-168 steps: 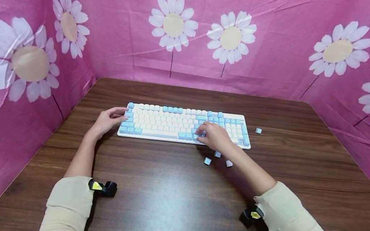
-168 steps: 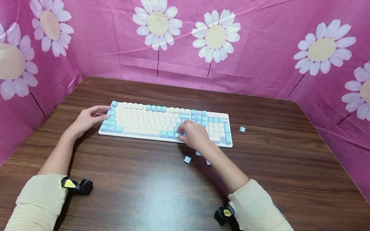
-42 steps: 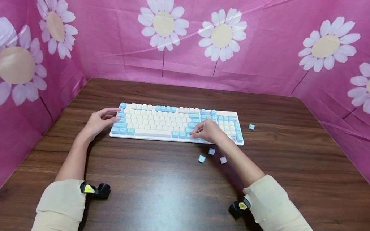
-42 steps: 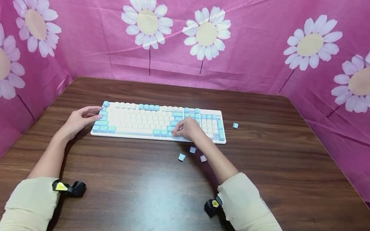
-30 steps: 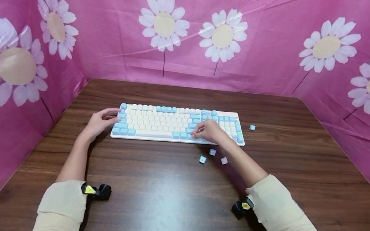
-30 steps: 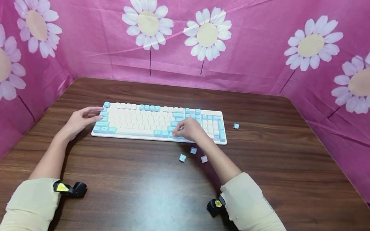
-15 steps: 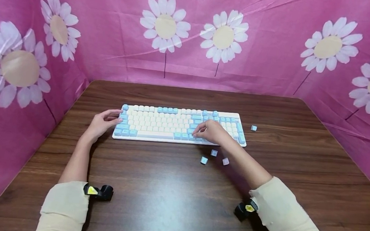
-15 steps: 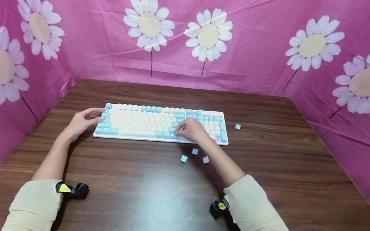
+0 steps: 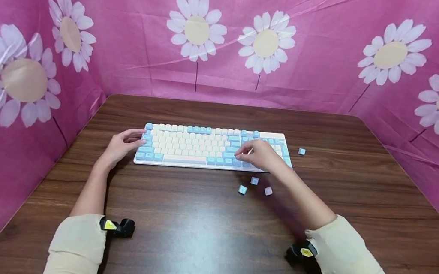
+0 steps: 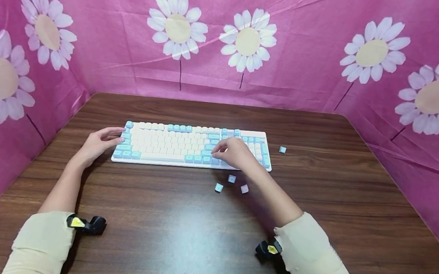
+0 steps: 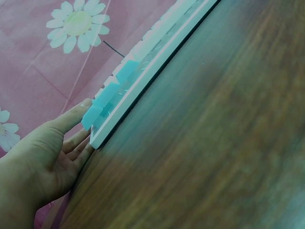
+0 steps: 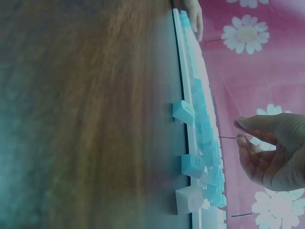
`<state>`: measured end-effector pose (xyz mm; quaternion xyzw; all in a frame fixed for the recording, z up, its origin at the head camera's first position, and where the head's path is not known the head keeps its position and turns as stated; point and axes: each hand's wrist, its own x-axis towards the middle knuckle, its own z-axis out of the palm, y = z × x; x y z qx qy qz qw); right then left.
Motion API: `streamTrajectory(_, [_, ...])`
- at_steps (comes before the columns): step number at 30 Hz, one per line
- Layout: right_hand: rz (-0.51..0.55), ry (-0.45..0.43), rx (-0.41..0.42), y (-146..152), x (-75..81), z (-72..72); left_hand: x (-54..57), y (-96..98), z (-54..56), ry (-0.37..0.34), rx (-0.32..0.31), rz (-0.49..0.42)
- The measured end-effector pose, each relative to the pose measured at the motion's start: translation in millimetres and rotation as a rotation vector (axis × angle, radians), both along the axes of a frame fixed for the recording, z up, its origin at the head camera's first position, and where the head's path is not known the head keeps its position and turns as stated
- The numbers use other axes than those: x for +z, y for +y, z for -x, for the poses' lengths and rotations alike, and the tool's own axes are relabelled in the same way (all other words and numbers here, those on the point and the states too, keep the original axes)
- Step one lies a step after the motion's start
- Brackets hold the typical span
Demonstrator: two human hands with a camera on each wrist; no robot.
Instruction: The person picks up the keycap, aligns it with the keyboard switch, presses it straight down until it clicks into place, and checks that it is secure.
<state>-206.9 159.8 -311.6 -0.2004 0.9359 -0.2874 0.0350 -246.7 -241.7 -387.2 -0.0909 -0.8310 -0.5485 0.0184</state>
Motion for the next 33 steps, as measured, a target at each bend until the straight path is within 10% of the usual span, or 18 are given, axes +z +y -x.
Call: streamTrajectory(33, [-0.027, -0.029, 0.082, 20.2, -28.4, -44.5, 1.5, 2.6, -0.1, -0.006, 0.006, -0.009])
